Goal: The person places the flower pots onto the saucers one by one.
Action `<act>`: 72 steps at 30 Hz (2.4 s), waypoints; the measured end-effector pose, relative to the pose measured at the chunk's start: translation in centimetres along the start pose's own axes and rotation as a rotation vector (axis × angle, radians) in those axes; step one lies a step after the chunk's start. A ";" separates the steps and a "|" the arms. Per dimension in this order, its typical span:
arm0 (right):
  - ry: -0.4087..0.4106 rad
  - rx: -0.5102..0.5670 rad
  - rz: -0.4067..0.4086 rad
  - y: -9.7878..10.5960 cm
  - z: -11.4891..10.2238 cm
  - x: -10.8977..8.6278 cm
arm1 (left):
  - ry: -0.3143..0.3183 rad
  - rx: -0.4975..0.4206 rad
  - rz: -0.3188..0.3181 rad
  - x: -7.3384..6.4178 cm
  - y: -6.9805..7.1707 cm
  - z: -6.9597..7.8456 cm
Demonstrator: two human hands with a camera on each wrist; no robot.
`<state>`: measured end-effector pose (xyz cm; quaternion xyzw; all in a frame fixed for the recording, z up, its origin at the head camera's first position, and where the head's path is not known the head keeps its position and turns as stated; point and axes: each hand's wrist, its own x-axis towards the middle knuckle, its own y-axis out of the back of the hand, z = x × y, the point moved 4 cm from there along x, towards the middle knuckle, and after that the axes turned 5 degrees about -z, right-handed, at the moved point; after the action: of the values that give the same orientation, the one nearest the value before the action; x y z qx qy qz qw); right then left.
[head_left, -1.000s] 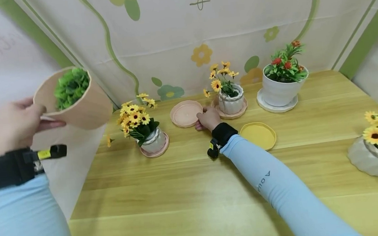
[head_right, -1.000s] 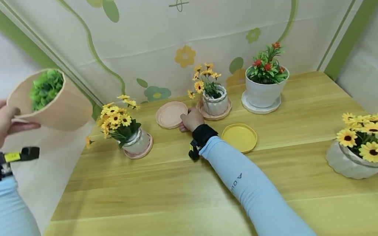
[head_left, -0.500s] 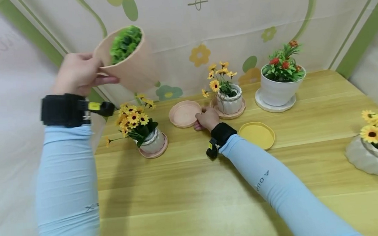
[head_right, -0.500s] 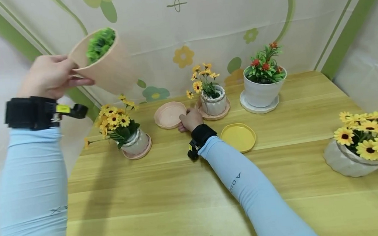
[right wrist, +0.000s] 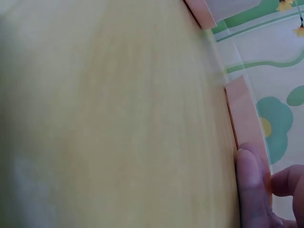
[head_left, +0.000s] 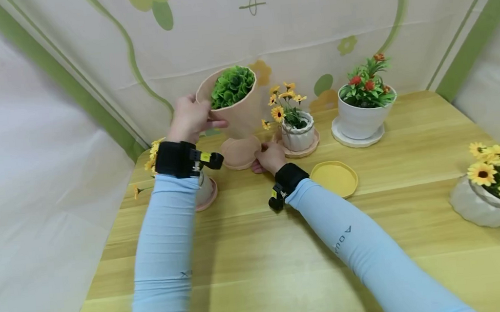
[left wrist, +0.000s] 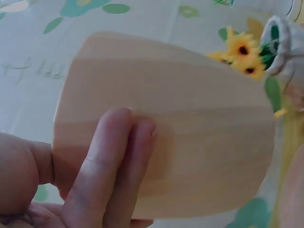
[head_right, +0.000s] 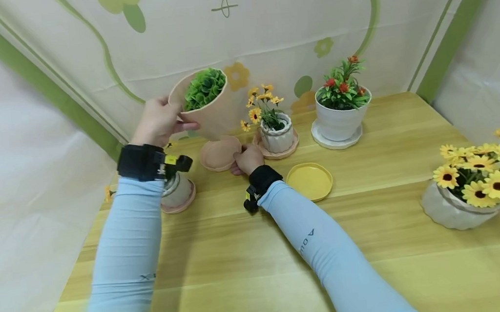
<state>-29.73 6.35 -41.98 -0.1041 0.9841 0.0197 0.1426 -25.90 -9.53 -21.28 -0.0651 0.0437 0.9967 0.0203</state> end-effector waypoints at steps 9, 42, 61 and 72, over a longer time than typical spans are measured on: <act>0.015 0.025 0.019 -0.1 -0.3 0.0 | -0.005 0.028 0.078 1.5 -1.1 -5.6; -0.044 -0.010 0.063 0.0 -0.1 0.0 | 0.067 -0.043 0.084 2.1 -1.2 -10.3; 0.022 -0.510 -0.241 1.8 -4.5 -4.8 | -0.057 0.109 -0.042 -2.1 -2.0 -9.0; 0.350 -0.863 -0.169 9.5 -10.2 -11.3 | -0.079 0.388 -0.033 -4.9 -4.7 -8.2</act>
<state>-23.94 17.22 -28.86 -0.2355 0.8832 0.3975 -0.0805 -19.80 -5.78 -29.10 -0.0216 0.2331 0.9709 0.0506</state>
